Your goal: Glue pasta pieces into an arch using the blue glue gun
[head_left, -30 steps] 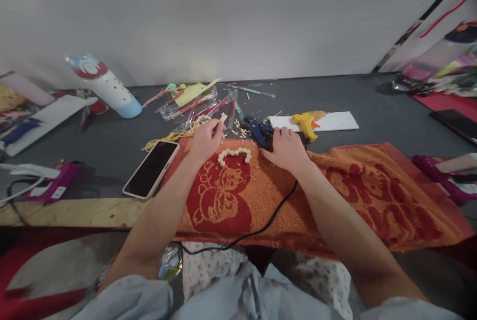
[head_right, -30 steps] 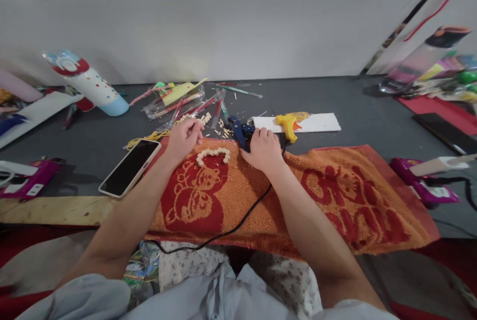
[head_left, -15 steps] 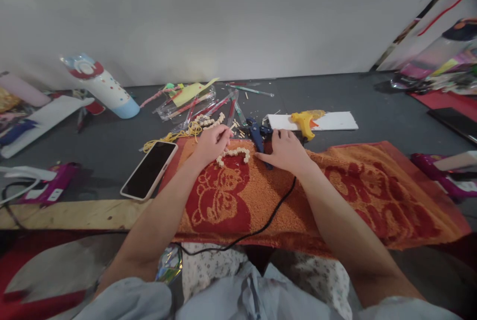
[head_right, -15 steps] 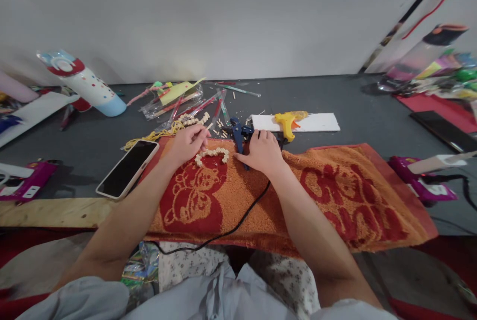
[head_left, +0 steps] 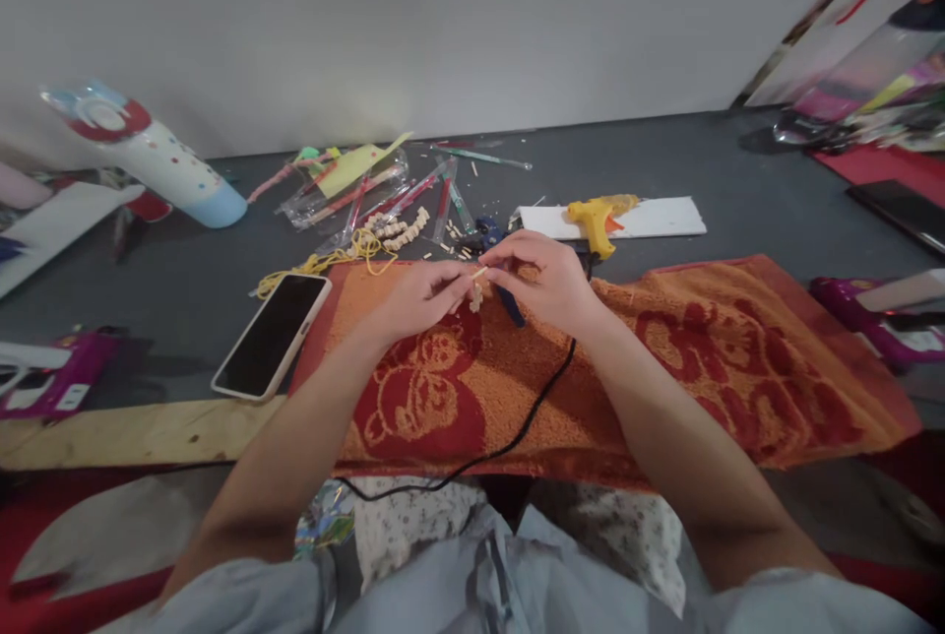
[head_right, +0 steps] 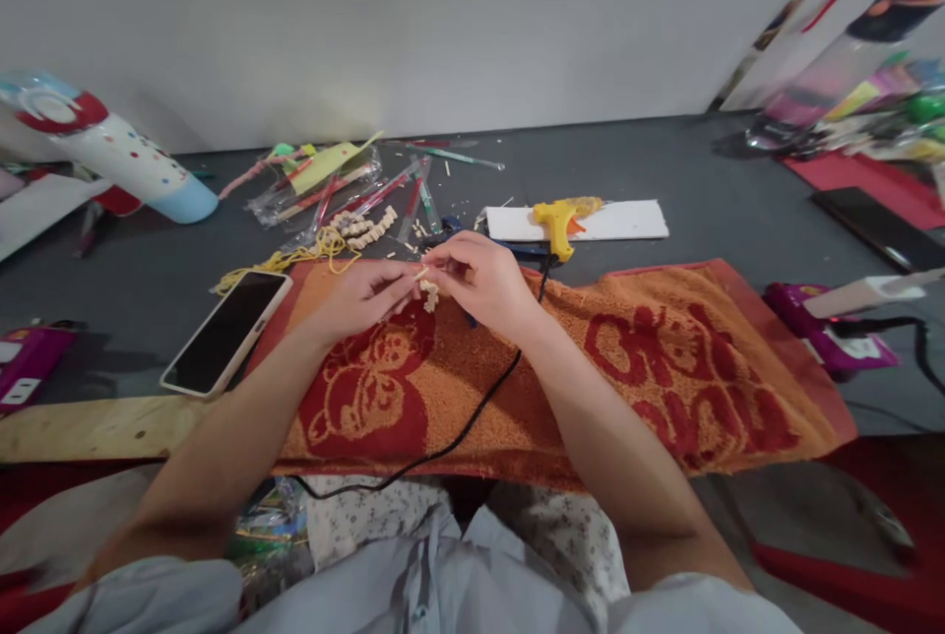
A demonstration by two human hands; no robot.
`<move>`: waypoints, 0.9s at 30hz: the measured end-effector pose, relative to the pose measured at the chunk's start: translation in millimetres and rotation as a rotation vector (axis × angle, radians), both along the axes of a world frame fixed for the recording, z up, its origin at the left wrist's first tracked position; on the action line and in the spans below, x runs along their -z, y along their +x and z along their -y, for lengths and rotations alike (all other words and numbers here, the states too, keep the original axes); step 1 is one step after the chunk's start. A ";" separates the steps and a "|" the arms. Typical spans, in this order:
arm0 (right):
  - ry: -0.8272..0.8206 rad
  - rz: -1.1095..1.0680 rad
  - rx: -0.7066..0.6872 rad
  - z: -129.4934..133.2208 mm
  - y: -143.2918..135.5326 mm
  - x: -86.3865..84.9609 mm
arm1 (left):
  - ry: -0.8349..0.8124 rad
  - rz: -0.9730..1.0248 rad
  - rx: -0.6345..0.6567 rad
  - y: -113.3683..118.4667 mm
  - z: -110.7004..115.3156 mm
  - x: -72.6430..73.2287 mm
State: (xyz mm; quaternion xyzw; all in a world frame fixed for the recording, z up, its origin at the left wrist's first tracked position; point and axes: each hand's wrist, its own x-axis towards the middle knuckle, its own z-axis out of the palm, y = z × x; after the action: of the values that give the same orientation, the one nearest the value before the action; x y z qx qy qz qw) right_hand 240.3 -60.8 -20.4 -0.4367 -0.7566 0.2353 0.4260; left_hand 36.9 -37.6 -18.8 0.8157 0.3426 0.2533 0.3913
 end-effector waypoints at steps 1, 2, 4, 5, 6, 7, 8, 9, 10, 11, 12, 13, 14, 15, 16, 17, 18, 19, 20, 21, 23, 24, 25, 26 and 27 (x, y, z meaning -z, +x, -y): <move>-0.001 -0.012 -0.002 0.2 0.1 -0.5 | 0.013 -0.015 0.008 0.8 0.5 -0.2; -0.002 -0.017 -0.003 0.2 0.1 -0.8 | 0.037 -0.032 0.007 1.4 0.9 -0.3; -0.014 -0.014 0.004 0.0 -0.1 -1.0 | 0.118 -0.077 -0.018 2.5 1.5 0.0; -0.025 -0.007 0.010 -0.2 -0.4 -1.0 | 0.171 -0.099 -0.035 2.7 1.6 0.7; -0.039 -0.001 0.012 -0.5 -0.7 -0.9 | 0.228 -0.116 -0.052 2.8 1.6 1.6; -0.053 0.003 0.010 -0.7 -1.1 -0.8 | 0.284 -0.129 -0.063 2.6 1.5 2.6; -0.066 0.002 0.005 -0.8 -1.5 -0.6 | 0.332 -0.141 -0.069 2.3 1.3 3.8; -0.077 -0.006 -0.003 -1.0 -1.8 -0.4 | 0.370 -0.151 -0.071 1.9 1.1 4.9; -0.086 -0.018 -0.010 -1.1 -2.2 0.0 | 0.396 -0.160 -0.072 1.4 0.9 5.9; -0.093 -0.031 -0.015 -1.2 -2.6 0.4 | 0.411 -0.169 -0.072 0.9 0.8 6.8; -0.099 -0.041 -0.018 -1.2 -3.0 0.9 | 0.416 -0.180 -0.074 0.4 0.8 7.6; -0.103 -0.048 -0.021 -1.3 -3.4 1.6 | 0.417 -0.191 -0.077 0.1 0.8 8.3; -0.104 -0.051 -0.025 -1.3 -3.8 2.4 | 0.417 -0.200 -0.082 -0.1 0.9 9.0; -0.103 -0.051 -0.031 -1.4 -4.3 3.3 | 0.418 -0.204 -0.086 -0.2 1.0 9.7; -0.100 -0.049 -0.040 -1.4 -4.8 4.2 | 0.420 -0.207 -0.087 -0.1 0.9 10.4; -0.099 -0.048 -0.049 -1.5 -5.2 5.1 | 0.421 -0.208 -0.086 -0.1 0.8 11.2; -0.100 -0.047 -0.056 -1.6 -5.5 5.8 | 0.422 -0.207 -0.083 0.1 0.6 12.0; -0.105 -0.047 -0.060 -1.8 -5.7 6.4 | 0.423 -0.203 -0.078 0.3 0.2 12.7; -0.116 -0.048 -0.063 -2.0 -5.7 6.6 | 0.426 -0.198 -0.074 0.5 -0.1 13.3; -0.132 -0.052 -0.067 -2.3 -5.6 6.7 | 0.429 -0.190 -0.069 0.8 -0.4 13.7; -0.174 -0.068 -0.086 -3.1 -5.1 6.3 | 0.442 -0.161 -0.056 1.7 -0.8 13.6; -0.201 -0.085 -0.103 -3.6 -4.7 6.1 | 0.442 -0.144 -0.046 2.2 -0.9 13.1; -0.230 -0.112 -0.124 -4.1 -4.4 5.9 | 0.438 -0.128 -0.034 2.9 -0.9 12.4; -0.260 -0.148 -0.146 -4.6 -4.2 6.0 | 0.428 -0.111 -0.020 3.5 -0.8 11.5; -0.290 -0.189 -0.166 -5.2 -4.1 6.2 | 0.415 -0.090 -0.010 4.2 -0.7 10.7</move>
State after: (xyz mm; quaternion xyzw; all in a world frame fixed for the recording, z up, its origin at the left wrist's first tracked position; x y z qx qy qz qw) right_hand 236.3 -55.6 -26.5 -0.4055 -0.7048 0.4164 0.4067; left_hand 41.0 -36.8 -29.5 0.8877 0.3041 0.2836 0.1979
